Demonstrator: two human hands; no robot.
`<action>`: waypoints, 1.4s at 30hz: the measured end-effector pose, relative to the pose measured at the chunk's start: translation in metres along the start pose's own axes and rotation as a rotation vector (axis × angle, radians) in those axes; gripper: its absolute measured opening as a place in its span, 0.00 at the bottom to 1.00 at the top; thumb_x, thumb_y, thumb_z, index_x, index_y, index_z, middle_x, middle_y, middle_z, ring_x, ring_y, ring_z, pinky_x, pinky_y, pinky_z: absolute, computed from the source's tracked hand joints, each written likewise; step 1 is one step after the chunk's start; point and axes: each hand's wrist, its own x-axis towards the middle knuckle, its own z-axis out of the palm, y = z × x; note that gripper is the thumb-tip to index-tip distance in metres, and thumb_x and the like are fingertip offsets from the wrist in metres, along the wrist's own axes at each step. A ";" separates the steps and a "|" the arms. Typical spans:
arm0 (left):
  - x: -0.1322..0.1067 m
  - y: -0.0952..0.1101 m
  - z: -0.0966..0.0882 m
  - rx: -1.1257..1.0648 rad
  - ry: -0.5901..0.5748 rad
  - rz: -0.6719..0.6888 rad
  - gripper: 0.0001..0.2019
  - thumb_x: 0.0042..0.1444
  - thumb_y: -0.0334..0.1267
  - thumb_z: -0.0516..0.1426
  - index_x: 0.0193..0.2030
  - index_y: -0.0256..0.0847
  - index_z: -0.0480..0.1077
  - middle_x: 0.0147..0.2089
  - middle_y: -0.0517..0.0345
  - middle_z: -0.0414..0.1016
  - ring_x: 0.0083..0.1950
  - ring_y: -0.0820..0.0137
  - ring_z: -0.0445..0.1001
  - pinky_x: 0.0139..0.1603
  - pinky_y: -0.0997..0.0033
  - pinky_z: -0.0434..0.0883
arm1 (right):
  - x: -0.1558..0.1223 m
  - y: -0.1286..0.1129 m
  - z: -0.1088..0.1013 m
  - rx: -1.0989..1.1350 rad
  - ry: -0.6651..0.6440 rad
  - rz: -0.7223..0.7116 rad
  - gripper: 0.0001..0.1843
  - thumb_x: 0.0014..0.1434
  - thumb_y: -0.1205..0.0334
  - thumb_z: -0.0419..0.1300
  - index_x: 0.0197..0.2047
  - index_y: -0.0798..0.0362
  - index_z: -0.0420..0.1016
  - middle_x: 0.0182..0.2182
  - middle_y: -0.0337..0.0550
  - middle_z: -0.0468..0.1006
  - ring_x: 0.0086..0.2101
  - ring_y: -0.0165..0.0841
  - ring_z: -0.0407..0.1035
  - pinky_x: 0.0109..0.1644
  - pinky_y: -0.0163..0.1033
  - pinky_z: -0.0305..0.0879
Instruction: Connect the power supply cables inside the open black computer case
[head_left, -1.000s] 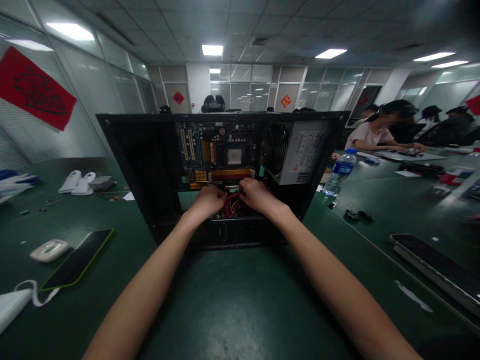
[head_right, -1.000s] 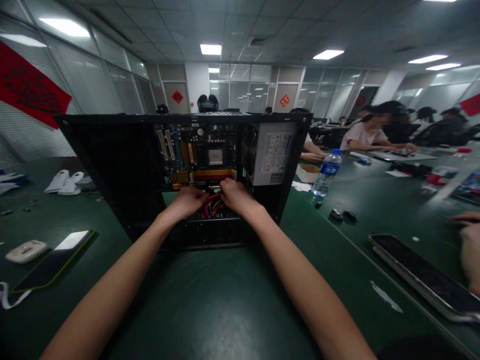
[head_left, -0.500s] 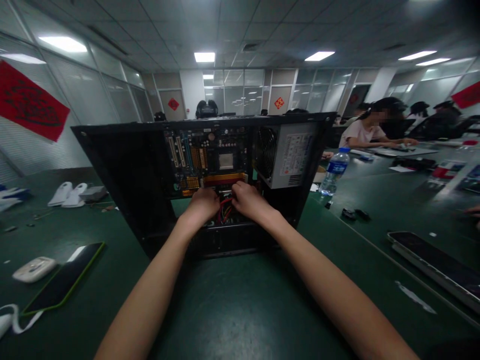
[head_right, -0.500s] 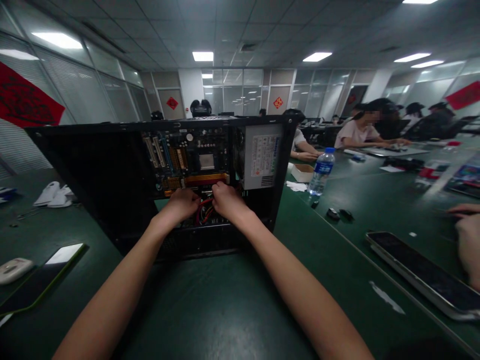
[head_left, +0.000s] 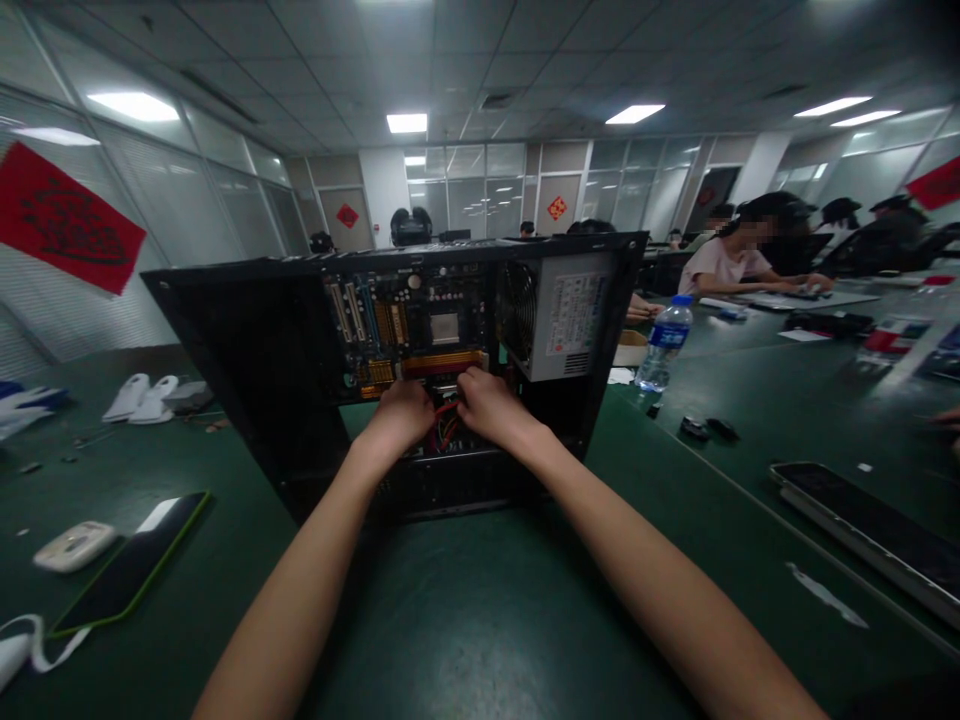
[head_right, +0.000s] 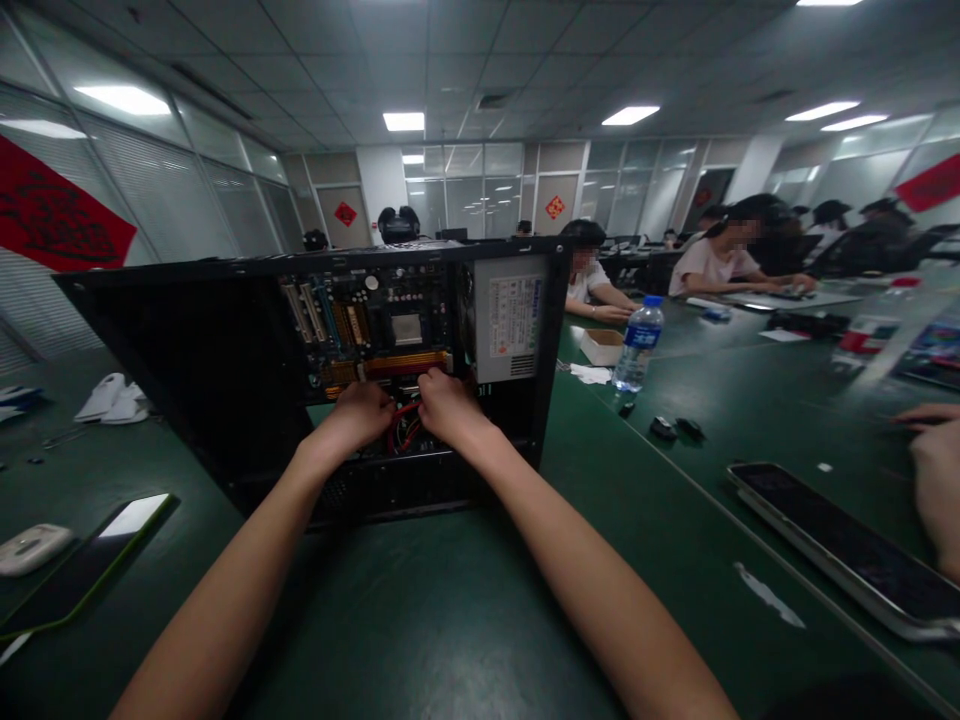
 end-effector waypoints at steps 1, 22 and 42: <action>0.000 0.000 -0.001 -0.004 -0.005 -0.001 0.17 0.63 0.34 0.50 0.43 0.31 0.81 0.43 0.35 0.83 0.48 0.55 0.82 0.46 0.65 0.72 | 0.000 0.000 0.000 0.000 -0.002 0.000 0.09 0.64 0.69 0.57 0.46 0.58 0.74 0.48 0.52 0.76 0.48 0.41 0.73 0.49 0.38 0.66; 0.004 0.009 0.000 -0.032 0.025 -0.059 0.17 0.62 0.33 0.51 0.47 0.29 0.79 0.44 0.33 0.82 0.48 0.53 0.82 0.46 0.64 0.74 | 0.002 0.002 0.003 0.004 -0.017 0.001 0.11 0.63 0.71 0.56 0.48 0.60 0.74 0.48 0.54 0.76 0.48 0.42 0.72 0.51 0.40 0.67; 0.015 -0.019 0.001 -0.260 -0.041 0.081 0.19 0.63 0.45 0.52 0.36 0.37 0.82 0.31 0.51 0.80 0.35 0.64 0.77 0.33 0.70 0.61 | 0.002 0.003 -0.004 -0.013 0.009 -0.028 0.10 0.65 0.70 0.55 0.48 0.61 0.73 0.48 0.55 0.76 0.50 0.41 0.70 0.53 0.40 0.66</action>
